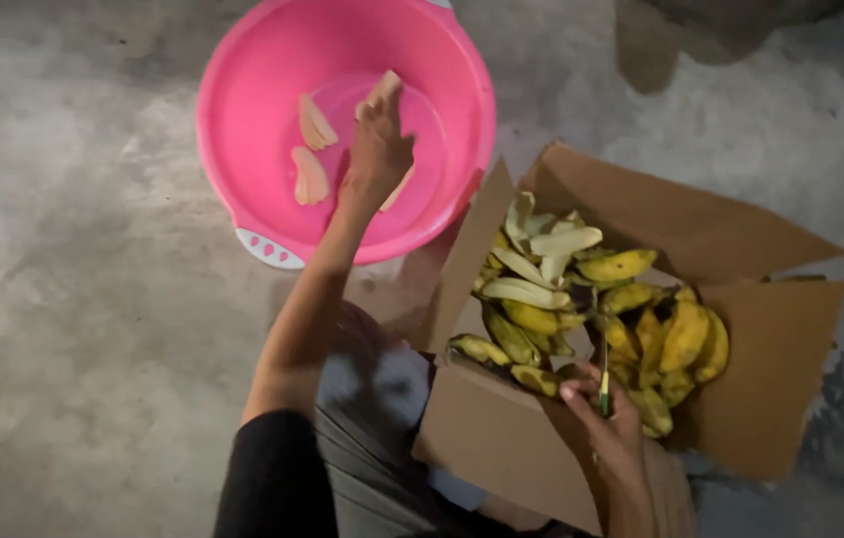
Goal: The person is peeling bananas using a knife and placing them in a pink basin.
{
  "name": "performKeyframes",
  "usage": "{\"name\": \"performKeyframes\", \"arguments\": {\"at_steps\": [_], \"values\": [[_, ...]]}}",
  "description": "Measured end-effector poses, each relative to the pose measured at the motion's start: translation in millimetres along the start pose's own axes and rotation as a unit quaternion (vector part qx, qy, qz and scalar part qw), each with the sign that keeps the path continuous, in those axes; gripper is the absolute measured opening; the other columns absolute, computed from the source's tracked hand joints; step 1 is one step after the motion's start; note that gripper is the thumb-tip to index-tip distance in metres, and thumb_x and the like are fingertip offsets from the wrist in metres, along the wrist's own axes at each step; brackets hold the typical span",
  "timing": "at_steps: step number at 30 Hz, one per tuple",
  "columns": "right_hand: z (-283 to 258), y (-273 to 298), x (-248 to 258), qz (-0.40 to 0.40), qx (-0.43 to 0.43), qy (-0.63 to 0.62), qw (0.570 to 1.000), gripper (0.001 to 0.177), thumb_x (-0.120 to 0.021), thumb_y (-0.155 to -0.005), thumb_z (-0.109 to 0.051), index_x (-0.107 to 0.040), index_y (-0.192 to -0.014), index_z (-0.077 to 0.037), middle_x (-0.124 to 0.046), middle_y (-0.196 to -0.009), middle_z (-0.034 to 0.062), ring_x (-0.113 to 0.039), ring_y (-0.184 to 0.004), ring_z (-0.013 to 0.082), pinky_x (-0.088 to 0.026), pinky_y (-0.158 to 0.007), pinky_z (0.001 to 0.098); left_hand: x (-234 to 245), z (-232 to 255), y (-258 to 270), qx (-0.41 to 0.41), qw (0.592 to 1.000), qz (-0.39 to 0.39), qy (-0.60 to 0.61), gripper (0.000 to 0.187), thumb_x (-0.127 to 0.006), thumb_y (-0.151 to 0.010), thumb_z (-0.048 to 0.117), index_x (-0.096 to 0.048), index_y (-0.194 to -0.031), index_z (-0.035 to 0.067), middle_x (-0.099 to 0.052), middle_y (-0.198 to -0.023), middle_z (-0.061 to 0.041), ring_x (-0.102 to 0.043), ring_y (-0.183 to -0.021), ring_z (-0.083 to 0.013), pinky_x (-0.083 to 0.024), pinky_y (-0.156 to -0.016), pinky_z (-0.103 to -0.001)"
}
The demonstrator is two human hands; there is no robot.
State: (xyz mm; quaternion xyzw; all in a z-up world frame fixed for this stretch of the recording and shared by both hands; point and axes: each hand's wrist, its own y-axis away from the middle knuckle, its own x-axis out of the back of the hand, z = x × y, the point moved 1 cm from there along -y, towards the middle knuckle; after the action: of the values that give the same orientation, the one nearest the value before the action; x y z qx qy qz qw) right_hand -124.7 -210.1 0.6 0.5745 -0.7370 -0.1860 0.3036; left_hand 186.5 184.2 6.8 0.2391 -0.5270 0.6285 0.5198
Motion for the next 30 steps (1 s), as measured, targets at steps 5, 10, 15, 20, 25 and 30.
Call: {"name": "performKeyframes", "arguments": {"at_steps": [5, 10, 15, 20, 25, 30], "values": [[-89, 47, 16, 0.023, 0.115, 0.130, 0.985, 0.051, -0.079, -0.086, -0.029, -0.065, -0.129, -0.005, -0.070, -0.105, -0.0007, -0.065, -0.092, 0.0143, -0.053, -0.071, 0.0349, 140, 151, 35, -0.041, 0.982, 0.049, 0.176, 0.037, -0.071, -0.095, 0.012, -0.056, -0.128, 0.003, -0.063, -0.124, -0.018, -0.063, -0.117, -0.0361, -0.053, -0.100, -0.046], [-82, -25, 49, 0.005, 0.315, 0.213, 0.925, 0.037, -0.077, -0.095, -0.030, -0.065, -0.118, -0.003, -0.070, -0.093, 0.0034, -0.064, -0.082, 0.0151, -0.051, -0.073, 0.0315, 49, 242, 117, -0.210, 0.921, -0.317, 0.088, 0.039, -0.065, -0.085, 0.016, -0.062, -0.122, 0.005, -0.064, -0.126, -0.016, -0.068, -0.108, -0.0333, -0.058, -0.081, -0.046], [-64, -48, 43, -0.061, 0.244, 0.102, 0.963, 0.042, -0.078, -0.090, -0.022, -0.053, -0.120, -0.007, -0.059, -0.086, 0.0016, -0.049, -0.063, 0.0108, -0.040, -0.052, 0.0313, -63, 260, 180, -0.302, 0.908, -0.290, -0.027, 0.054, -0.072, -0.084, 0.032, -0.056, -0.125, 0.001, -0.058, -0.122, -0.017, -0.060, -0.113, -0.0321, -0.054, -0.087, -0.044], [-41, -15, 40, -0.065, 0.136, 0.089, 0.985, 0.036, -0.068, -0.094, -0.020, -0.040, -0.114, -0.012, -0.051, -0.079, 0.0044, -0.043, -0.052, 0.0148, -0.036, -0.046, 0.0339, -68, 255, 189, -0.334, 0.905, -0.222, -0.141, 0.030, -0.068, -0.100, 0.022, -0.060, -0.123, 0.005, -0.056, -0.117, -0.010, -0.055, -0.113, -0.0253, -0.049, -0.095, -0.037], [34, -44, 47, -0.019, 0.267, 0.182, 0.946, 0.033, -0.068, -0.100, -0.025, -0.042, -0.106, -0.007, -0.047, -0.078, 0.0067, -0.048, -0.060, 0.0206, -0.043, -0.055, 0.0381, -54, 258, 185, -0.344, 0.895, -0.231, -0.165, 0.038, -0.071, -0.090, 0.020, -0.062, -0.123, 0.004, -0.053, -0.122, -0.011, -0.050, -0.113, -0.0273, -0.047, -0.090, -0.038], [29, -11, 40, 0.045, 0.397, 0.236, 0.886, 0.031, -0.066, -0.101, -0.026, -0.045, -0.104, -0.005, -0.051, -0.077, 0.0138, -0.054, -0.063, 0.0294, -0.045, -0.058, 0.0437, -48, 266, 189, -0.328, 0.882, -0.255, -0.222, 0.032, -0.072, -0.088, 0.025, -0.066, -0.112, 0.005, -0.051, -0.122, -0.015, -0.051, -0.108, -0.0306, -0.047, -0.089, -0.042]]}}
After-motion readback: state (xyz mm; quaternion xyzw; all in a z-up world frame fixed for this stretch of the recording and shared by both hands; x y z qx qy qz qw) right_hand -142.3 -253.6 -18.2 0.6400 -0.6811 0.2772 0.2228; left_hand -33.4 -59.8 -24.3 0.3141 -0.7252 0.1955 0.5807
